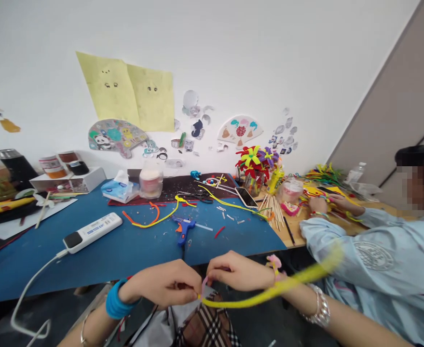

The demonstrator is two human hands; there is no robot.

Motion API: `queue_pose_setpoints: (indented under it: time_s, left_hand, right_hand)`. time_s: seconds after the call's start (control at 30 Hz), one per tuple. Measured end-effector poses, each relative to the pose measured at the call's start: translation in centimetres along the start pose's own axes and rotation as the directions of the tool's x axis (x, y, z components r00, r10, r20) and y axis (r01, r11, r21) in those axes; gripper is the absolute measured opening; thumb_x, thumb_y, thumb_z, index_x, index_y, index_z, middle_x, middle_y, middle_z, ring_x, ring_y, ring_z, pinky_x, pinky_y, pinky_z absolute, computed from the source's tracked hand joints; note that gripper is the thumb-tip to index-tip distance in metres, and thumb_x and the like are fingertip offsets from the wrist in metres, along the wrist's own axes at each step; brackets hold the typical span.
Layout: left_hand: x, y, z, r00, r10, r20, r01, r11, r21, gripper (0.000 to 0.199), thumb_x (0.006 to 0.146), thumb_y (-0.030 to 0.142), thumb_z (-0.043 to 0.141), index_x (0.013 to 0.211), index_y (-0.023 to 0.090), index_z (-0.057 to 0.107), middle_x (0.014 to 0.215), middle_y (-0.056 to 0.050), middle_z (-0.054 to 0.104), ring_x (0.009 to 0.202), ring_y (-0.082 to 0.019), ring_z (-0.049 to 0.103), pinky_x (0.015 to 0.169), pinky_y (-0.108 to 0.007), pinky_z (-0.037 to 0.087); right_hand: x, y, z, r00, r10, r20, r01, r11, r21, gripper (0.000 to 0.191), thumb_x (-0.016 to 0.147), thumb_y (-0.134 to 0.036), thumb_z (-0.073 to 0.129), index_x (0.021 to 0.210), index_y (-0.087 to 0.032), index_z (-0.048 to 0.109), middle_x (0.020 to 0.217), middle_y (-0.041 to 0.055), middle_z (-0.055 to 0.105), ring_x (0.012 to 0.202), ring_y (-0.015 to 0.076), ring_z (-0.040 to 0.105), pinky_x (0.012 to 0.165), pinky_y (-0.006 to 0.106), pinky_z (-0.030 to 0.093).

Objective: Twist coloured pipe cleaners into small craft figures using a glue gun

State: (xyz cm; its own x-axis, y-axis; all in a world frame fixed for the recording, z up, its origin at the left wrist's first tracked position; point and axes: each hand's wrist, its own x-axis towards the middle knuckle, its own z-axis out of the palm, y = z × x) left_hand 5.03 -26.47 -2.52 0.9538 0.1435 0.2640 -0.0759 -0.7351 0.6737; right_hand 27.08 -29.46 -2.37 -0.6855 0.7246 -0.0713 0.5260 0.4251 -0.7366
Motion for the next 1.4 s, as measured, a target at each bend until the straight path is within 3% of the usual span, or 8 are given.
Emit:
queue_pose_setpoints:
  time_s: [0.17,0.3,0.5,0.7,0.9,1.03,1.17,1.4]
  left_hand:
    - [0.0,0.3,-0.5,0.989,-0.109,0.101,0.080,0.964,0.252,0.014,0.072,0.006,0.051,0.064,0.017,0.051,0.056,0.006,0.047,0.048,-0.006,0.037,0.050,-0.017,0.029]
    - [-0.3,0.6,-0.6,0.961,-0.245,-0.131,0.278,0.832,0.480,0.016,0.075,0.013,0.050,0.061,0.017,0.045,0.054,0.006,0.044,0.047,-0.008,0.032,0.047,-0.022,0.022]
    - [-1.3,-0.2,0.4,0.875,-0.251,-0.413,0.415,0.830,0.374,0.018,0.079,0.010,0.043,0.063,0.017,0.039,0.057,0.006,0.039,0.051,-0.008,0.031,0.051,-0.022,0.023]
    - [-2.2,-1.0,1.5,0.913,-0.064,-0.404,0.228,0.899,0.373,0.017,0.077,0.006,0.039,0.067,0.018,0.044,0.059,0.005,0.042,0.053,-0.008,0.036,0.052,-0.021,0.026]
    - [-3.0,-1.0,2.5,0.908,0.216,-0.360,0.046,0.801,0.596,0.017,0.079,0.005,0.038,0.071,0.018,0.045,0.059,0.003,0.046,0.051,-0.011,0.037,0.049,-0.025,0.024]
    - [-3.6,-0.6,3.2,0.879,0.365,-0.306,-0.019,0.670,0.742,0.015,0.081,0.008,0.037,0.072,0.018,0.045,0.056,0.001,0.044,0.051,-0.013,0.035,0.048,-0.028,0.022]
    - [-3.5,-0.2,3.4,0.899,0.216,-0.382,0.159,0.651,0.742,0.016,0.080,0.009,0.040,0.068,0.019,0.043,0.057,0.001,0.045,0.052,-0.014,0.037,0.049,-0.029,0.022]
    - [-2.4,-0.7,3.7,0.863,0.074,-0.499,0.364,0.594,0.718,0.019,0.089,0.019,0.042,0.069,0.018,0.043,0.060,0.001,0.049,0.053,-0.014,0.043,0.050,-0.029,0.025]
  right_hand:
    - [-0.1,-1.6,-1.9,0.999,0.014,0.047,-0.009,0.994,-0.108,0.039,0.093,-0.039,0.037,0.092,-0.014,0.067,0.070,0.0008,0.059,0.057,0.0076,0.046,0.055,0.018,0.034]
    - [-0.8,-4.2,-1.7,0.998,0.056,-0.007,-0.056,0.979,-0.194,0.036,0.093,-0.036,0.035,0.095,-0.017,0.066,0.067,-0.0010,0.057,0.056,0.0080,0.044,0.056,0.019,0.033]
    - [-2.0,-5.1,0.3,0.967,0.182,-0.178,-0.212,0.962,-0.169,0.030,0.093,-0.034,0.034,0.099,-0.023,0.062,0.074,-0.0007,0.058,0.065,0.0110,0.047,0.061,0.021,0.033]
    - [-1.8,-3.3,0.1,0.951,0.253,-0.180,-0.219,0.957,0.189,0.036,0.093,-0.044,0.036,0.094,-0.016,0.058,0.059,-0.0048,0.040,0.052,0.0075,0.033,0.050,0.019,0.027]
    - [-1.3,-2.9,0.3,0.952,0.290,-0.101,-0.223,0.877,0.425,0.037,0.090,-0.048,0.041,0.090,-0.013,0.055,0.052,-0.0087,0.028,0.045,0.0054,0.024,0.043,0.018,0.021]
    - [-1.1,-3.5,0.8,0.957,0.253,-0.139,-0.206,0.935,0.289,0.035,0.092,-0.043,0.039,0.091,-0.013,0.058,0.057,-0.0058,0.038,0.050,0.0059,0.032,0.046,0.018,0.025]
    - [-0.9,-4.0,1.1,0.937,0.094,-0.338,-0.113,0.993,-0.037,0.029,0.094,-0.035,0.037,0.092,-0.018,0.061,0.076,-0.0004,0.058,0.064,0.0086,0.047,0.062,0.020,0.036]
    - [-0.7,-4.5,1.6,0.934,-0.028,-0.357,-0.021,0.991,-0.134,0.027,0.095,-0.026,0.034,0.104,-0.024,0.059,0.096,-0.0001,0.066,0.085,0.0108,0.060,0.076,0.020,0.042]
